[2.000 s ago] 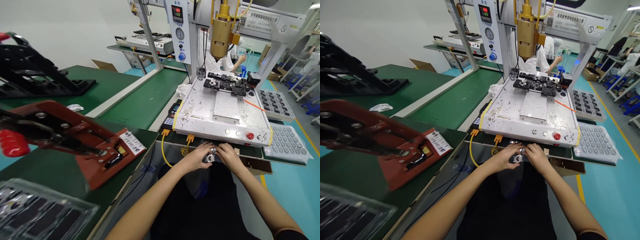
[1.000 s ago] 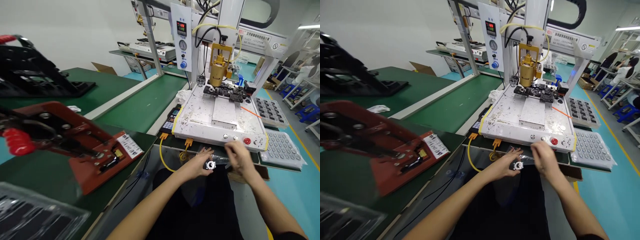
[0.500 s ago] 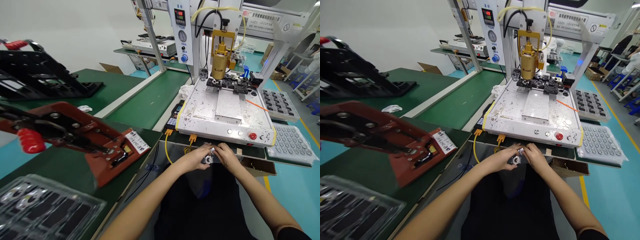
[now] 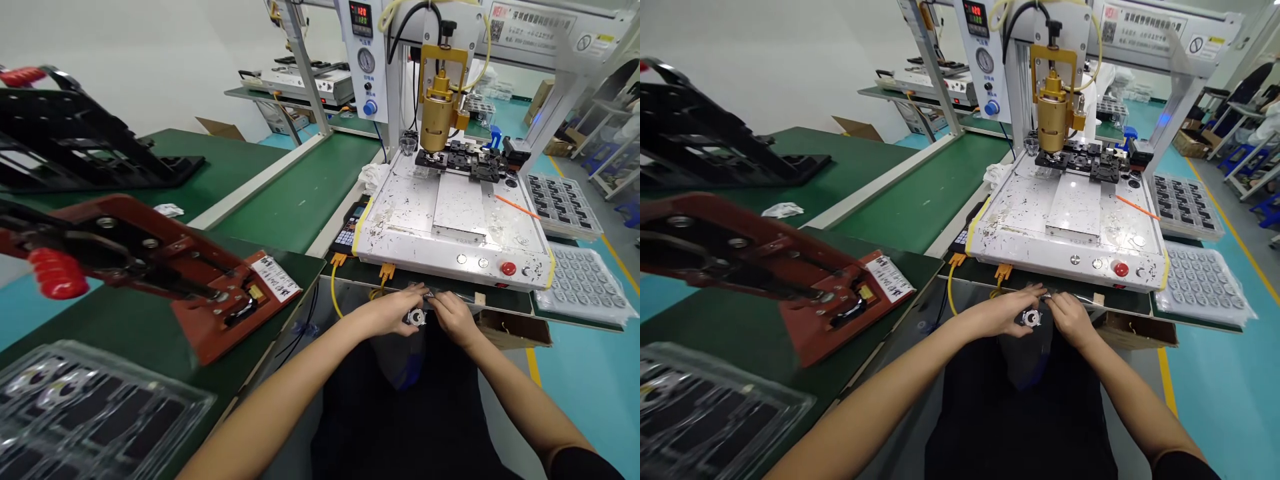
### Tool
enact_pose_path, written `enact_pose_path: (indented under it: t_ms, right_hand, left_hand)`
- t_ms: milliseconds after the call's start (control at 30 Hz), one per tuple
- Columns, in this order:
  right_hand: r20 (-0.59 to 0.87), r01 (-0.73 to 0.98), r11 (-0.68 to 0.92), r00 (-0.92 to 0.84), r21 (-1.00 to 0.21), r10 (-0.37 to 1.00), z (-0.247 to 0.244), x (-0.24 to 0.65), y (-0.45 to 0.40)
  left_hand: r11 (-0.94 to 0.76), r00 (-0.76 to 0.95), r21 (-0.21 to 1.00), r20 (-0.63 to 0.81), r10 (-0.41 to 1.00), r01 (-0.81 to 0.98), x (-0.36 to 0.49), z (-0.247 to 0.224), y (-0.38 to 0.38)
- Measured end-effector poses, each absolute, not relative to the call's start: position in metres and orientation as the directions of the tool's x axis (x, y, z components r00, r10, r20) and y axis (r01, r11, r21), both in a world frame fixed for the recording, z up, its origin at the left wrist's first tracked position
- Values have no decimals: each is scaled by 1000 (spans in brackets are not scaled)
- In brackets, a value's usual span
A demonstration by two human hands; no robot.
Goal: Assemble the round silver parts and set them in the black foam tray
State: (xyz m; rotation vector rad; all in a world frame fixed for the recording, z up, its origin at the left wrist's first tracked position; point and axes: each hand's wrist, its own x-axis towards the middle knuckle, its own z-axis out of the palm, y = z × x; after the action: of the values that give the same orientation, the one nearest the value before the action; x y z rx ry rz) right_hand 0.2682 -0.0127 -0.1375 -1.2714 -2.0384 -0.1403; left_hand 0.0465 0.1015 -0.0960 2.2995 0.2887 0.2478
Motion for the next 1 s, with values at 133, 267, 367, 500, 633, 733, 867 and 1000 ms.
enact_pose_path:
  t_ms: [133,267,367,500,633,733,867,1000]
  right_hand:
    - [703,818,503,-183,-279,687,-121,265,-31]
    - [762,859,360,52,-363,645,-62,288,-42]
    - [691,874,67,332,-482,642,-9,331,-26]
    - [580,900,-61,328,-431,746,32,392,9]
    - [679,961,-43,223,-272,699,31,386,9]
    - [693,940,150,111,-305,712,4,334,-10]
    - [497,733,421,-130,-534,858,-60,263,-16]
    - [481,740,384,-93,-552,872,-108,244,1]
  left_hand:
    - [-626,960,769,63,274,129,45,-94,104]
    - [-598,954,790,58,294,136,43,-96,101]
    - [-592,946,794,70,316,139,42,-100,99]
    - [-581,939,803,88,333,131,42,-103,99]
    - [-570,931,811,92,352,135,43,-102,96]
    - [-544,920,823,72,385,163,45,-97,93]
    - [-492,887,849,63,457,193,45,-83,94]
    - [-376,853,913,67,517,156,37,-73,99]
